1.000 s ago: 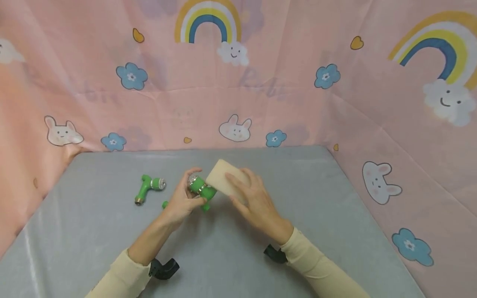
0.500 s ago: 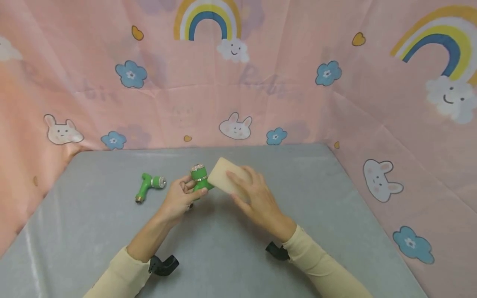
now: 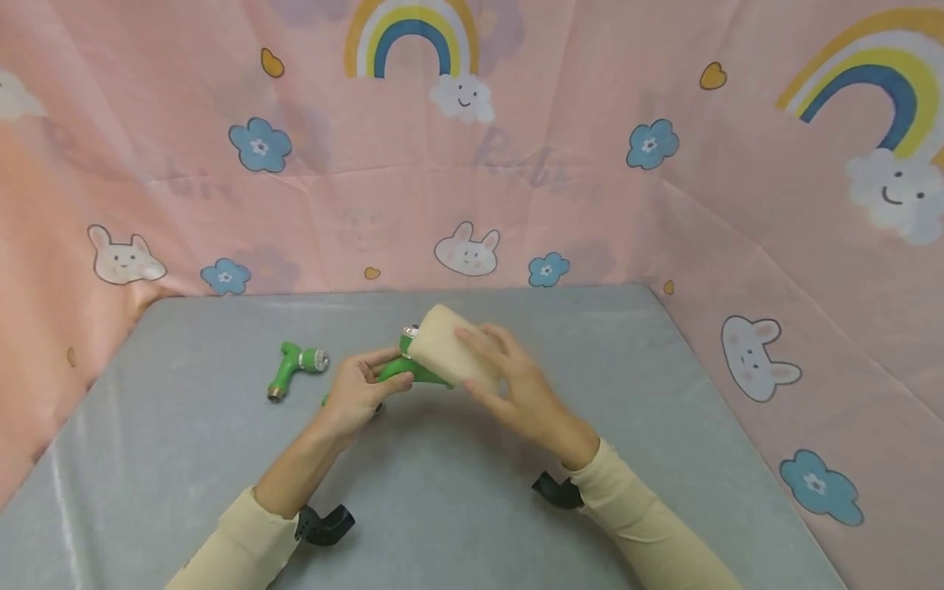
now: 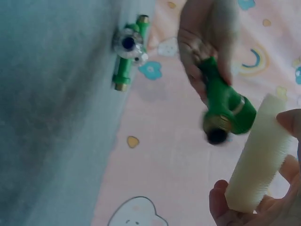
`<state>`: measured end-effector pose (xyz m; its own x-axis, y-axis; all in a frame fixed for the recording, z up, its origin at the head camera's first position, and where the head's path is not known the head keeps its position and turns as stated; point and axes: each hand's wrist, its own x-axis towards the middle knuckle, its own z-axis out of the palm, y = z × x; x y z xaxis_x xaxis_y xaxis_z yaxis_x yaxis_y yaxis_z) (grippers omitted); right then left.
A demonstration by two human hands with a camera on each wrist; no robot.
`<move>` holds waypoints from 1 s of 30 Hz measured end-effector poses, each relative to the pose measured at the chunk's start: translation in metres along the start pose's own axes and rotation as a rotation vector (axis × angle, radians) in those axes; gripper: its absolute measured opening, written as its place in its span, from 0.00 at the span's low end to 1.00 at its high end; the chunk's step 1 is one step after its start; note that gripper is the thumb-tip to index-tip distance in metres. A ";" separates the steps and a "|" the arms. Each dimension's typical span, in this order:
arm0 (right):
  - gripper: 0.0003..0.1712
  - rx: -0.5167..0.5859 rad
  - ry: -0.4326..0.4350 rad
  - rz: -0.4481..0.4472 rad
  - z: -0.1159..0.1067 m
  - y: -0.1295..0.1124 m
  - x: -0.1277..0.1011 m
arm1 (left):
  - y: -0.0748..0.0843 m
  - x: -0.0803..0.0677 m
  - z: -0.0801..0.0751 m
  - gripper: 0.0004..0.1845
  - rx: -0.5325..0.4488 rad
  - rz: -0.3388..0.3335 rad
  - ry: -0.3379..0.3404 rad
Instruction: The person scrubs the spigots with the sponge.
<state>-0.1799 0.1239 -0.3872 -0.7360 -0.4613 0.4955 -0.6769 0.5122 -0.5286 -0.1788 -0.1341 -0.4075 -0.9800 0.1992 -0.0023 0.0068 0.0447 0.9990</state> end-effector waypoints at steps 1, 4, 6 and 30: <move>0.36 0.010 -0.010 -0.005 0.001 -0.001 0.000 | 0.000 0.000 0.000 0.28 -0.006 0.003 -0.014; 0.36 -0.012 -0.019 0.000 0.004 -0.002 0.000 | 0.001 0.001 0.002 0.27 -0.034 0.002 -0.025; 0.36 -0.044 -0.007 0.011 0.005 -0.002 0.000 | 0.001 0.002 0.002 0.26 -0.056 -0.012 -0.002; 0.33 -0.214 0.162 -0.179 0.016 0.001 0.000 | 0.001 -0.003 0.016 0.18 -0.099 -0.066 0.039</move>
<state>-0.1809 0.1130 -0.3986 -0.5829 -0.4455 0.6795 -0.7653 0.5820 -0.2750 -0.1724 -0.1193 -0.4070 -0.9847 0.1606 -0.0679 -0.0755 -0.0413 0.9963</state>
